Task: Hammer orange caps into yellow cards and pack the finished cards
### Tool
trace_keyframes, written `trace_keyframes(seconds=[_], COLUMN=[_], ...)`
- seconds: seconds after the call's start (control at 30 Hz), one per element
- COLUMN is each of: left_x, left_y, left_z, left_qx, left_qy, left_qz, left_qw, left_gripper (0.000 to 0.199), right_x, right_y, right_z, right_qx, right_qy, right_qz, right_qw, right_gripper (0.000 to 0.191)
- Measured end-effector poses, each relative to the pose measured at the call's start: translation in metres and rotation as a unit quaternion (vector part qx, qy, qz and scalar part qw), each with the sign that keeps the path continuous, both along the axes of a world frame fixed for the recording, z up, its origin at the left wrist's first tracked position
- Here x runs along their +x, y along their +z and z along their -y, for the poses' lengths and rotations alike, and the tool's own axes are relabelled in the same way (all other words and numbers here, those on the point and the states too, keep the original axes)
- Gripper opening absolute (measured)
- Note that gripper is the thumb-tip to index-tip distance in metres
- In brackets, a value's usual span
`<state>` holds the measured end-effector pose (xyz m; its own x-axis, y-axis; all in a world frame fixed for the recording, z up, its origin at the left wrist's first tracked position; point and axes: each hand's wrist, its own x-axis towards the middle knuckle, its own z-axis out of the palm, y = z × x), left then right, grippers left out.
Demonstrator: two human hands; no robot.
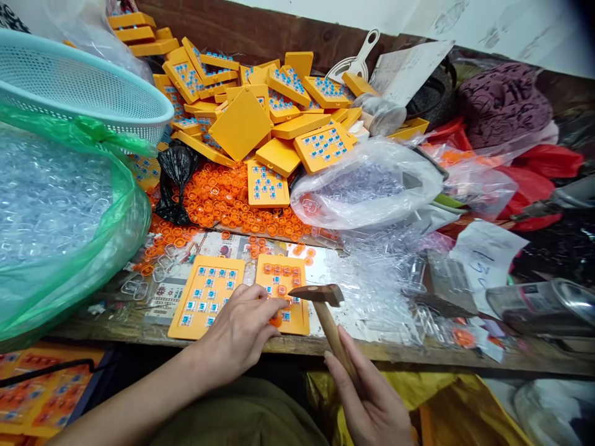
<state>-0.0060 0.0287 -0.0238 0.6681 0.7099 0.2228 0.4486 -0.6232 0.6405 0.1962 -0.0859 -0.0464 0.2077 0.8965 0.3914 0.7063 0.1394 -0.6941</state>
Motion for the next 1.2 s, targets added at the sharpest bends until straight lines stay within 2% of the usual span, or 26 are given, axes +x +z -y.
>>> trace_keyframes(seconds=[0.17,0.27,0.4,0.57,0.7,0.8,0.93,1.07,1.13,1.2], left_x=[0.006,0.01,0.013,0.015,0.014,0.014,0.013,0.016,0.019,0.02], left_y=[-0.001,-0.003,-0.007,-0.015,-0.021,-0.021,-0.018,-0.019,-0.02,-0.017], left_z=[-0.002,-0.008,-0.017,-0.015,-0.009,-0.007,-0.01,-0.013,-0.013,-0.012], left_qx=[-0.023,-0.002,0.033,0.072,0.081,0.052,-0.042,-0.122,-0.134,-0.125], left_qy=[0.03,0.04,0.037,0.041,0.085,0.102,0.12,0.149,0.154,0.148], left_qz=[0.039,0.058,0.06,0.066,0.085,0.104,0.11,0.087,0.081,0.077], left_qw=[0.999,0.998,0.997,0.994,0.989,0.988,0.986,0.977,0.976,0.978], left_gripper=[0.022,0.013,0.012,0.018,0.033,0.039,0.052,0.053,0.052,0.054], right_x=[-0.007,-0.009,-0.006,-0.001,0.0,-0.001,-0.002,-0.002,-0.001,0.0], right_y=[-0.004,-0.004,-0.005,-0.007,-0.007,-0.004,0.001,0.004,0.003,0.003], right_z=[-0.004,-0.003,0.0,0.001,0.001,0.001,0.002,0.0,-0.002,-0.002], right_qx=[0.004,-0.001,0.003,0.018,0.014,0.014,0.046,0.005,-0.023,-0.031], right_qy=[0.007,-0.007,-0.015,0.044,0.08,0.075,0.035,0.101,0.133,0.129], right_qz=[-0.015,-0.024,-0.018,0.041,0.082,0.074,0.051,0.079,0.087,0.082], right_qw=[1.0,1.0,1.0,0.998,0.993,0.994,0.997,0.992,0.987,0.988], right_gripper=[0.05,0.047,0.05,0.058,0.061,0.059,0.062,0.06,0.058,0.055])
